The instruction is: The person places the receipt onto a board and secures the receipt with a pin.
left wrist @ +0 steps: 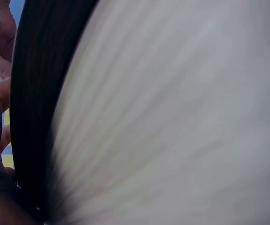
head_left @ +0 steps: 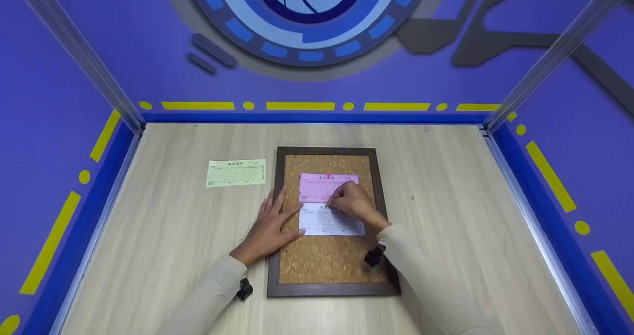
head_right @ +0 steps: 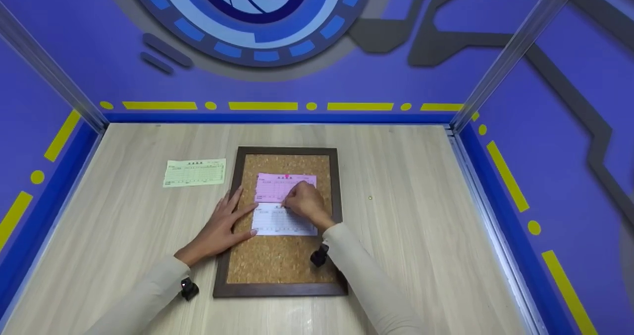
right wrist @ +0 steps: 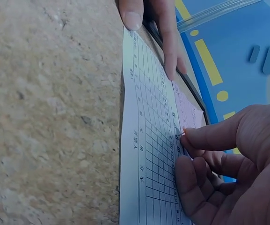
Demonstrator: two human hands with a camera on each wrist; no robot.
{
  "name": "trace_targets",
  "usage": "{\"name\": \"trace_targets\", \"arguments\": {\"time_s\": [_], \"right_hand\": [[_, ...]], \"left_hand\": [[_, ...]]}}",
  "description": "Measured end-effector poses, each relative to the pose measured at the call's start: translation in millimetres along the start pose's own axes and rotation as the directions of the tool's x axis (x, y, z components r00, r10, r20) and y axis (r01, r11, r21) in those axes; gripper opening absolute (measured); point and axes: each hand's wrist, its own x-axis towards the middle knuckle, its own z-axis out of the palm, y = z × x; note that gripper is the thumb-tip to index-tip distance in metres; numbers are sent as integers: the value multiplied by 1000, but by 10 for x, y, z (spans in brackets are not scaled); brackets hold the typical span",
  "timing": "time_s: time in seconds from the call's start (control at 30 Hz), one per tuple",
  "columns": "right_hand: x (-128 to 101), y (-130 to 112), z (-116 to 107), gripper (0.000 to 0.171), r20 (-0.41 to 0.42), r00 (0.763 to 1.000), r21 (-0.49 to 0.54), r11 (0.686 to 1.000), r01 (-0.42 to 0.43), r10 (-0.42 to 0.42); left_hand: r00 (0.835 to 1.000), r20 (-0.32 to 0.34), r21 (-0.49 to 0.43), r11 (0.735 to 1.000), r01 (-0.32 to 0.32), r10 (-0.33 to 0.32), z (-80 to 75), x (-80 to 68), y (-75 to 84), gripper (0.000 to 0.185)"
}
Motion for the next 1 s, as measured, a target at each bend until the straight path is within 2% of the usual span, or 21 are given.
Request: {"name": "trace_targets", "arguments": {"time_s": [0.23, 0.47, 0.63, 1.0], "right_hand": [[5, -20, -2, 26, 1, 1000, -27, 999, -24, 24], [6, -58, 15, 22, -17, 998, -84, 994, -63, 62], [3, -59, 32, 25, -34, 998, -125, 991, -54, 51], [14, -72, 20, 18, -22, 999, -133, 990, -45, 43]], "left_hand": [[1000, 5, -4, 1000, 3, -3, -3, 0, 8, 73], [1000, 3, 3, 1000, -5, 5, -7, -2, -3, 73], [1000, 4, 1, 1000, -6, 6, -3, -10, -9, 73], [1000, 0, 4, 1000, -4, 4, -1, -8, -6, 72]]}}
